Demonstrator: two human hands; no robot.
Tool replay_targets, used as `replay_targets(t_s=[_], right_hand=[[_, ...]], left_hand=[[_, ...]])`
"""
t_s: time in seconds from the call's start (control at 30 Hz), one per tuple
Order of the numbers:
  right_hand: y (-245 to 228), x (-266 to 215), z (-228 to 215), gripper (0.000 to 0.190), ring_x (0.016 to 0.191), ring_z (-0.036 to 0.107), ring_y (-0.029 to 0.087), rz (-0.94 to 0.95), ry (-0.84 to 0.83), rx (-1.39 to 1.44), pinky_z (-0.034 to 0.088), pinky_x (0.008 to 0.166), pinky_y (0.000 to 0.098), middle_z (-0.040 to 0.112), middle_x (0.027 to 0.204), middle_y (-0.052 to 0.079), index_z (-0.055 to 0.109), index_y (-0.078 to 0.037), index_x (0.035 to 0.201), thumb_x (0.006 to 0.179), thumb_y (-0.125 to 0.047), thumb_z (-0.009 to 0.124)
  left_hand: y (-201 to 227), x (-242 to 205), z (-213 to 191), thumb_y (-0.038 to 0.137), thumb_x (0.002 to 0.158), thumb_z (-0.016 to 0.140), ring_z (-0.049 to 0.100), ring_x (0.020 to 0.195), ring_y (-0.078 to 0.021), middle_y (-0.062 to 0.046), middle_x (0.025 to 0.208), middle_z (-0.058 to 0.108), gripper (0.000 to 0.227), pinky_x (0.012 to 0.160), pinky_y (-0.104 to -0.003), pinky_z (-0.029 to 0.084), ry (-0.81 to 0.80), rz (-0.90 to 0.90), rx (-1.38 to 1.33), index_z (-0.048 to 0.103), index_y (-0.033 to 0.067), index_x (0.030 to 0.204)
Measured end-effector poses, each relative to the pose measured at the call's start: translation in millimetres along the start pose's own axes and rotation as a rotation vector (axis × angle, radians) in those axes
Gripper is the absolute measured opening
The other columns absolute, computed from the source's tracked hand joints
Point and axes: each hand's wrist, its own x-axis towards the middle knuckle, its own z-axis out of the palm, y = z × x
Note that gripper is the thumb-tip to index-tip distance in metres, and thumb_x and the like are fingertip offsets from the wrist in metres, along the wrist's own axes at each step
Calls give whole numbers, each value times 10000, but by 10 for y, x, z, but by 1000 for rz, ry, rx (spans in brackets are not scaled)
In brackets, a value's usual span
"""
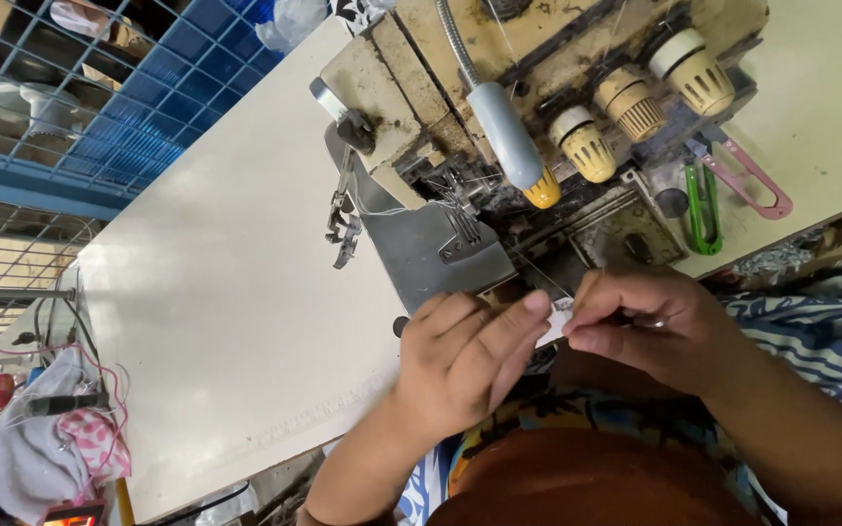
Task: The person is threading an industrial overlock sewing machine using tweezers to guide the thread through various components.
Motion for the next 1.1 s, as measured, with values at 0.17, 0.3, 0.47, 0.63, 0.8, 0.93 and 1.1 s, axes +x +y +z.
replay_targets(t_s=[0.17,0.3,0.47,0.63,0.8,0.93,1.1], right_hand=[[-50,25,40,23,655,610,118,75,56,-47,486,625,229,671,748,48,671,-37,829,819,-50,687],[-75,57,70,25,684,640,132,91,78,-106,510,664,248,690,757,49,683,-43,824,819,-67,683],[-84,68,85,39,664,612,123,69,86,-159,477,629,242,665,754,39,679,-49,842,831,-85,671],[-90,72,99,41,647,622,106,116,95,-226,478,612,227,675,737,17,683,-66,827,823,-107,679],[-13,5,106,183,613,572,84,134,111,-217,460,564,208,676,870,38,673,-60,981,804,-99,702],[-96,-71,57,486,582,530,33,-8,134,-304,425,481,158,577,1210,80,536,-59,1256,796,-100,690],[-134,-543,-174,408,749,580,121,96,250,-157,514,657,226,490,1410,124,564,-42,1278,875,-87,521]], left_hand=[[-73,13,29,61,1069,501,441,763,-227,-34,895,614,280,686,-333,363,-144,-16,1,486,43,1348],[-107,47,48,12,1027,453,464,764,-260,-65,880,573,284,716,-353,362,-195,-49,-50,475,29,1309],[-122,61,37,-29,965,461,506,785,-266,-92,1044,645,324,748,-361,383,-200,-72,-106,419,41,1279],[-160,-17,42,-8,964,539,527,803,-274,-108,1017,628,392,738,-367,397,-164,-70,-85,383,52,1318],[-186,-36,59,-9,997,549,515,780,-255,-84,975,623,414,721,-358,368,-155,-64,-78,353,60,1354],[-210,-15,45,8,1048,497,504,773,-249,-90,950,619,366,733,-358,366,-164,-75,-96,336,66,1372],[-257,-42,56,17,1051,531,525,756,-246,-83,958,606,367,733,-356,387,-175,-104,-104,352,55,1369]])
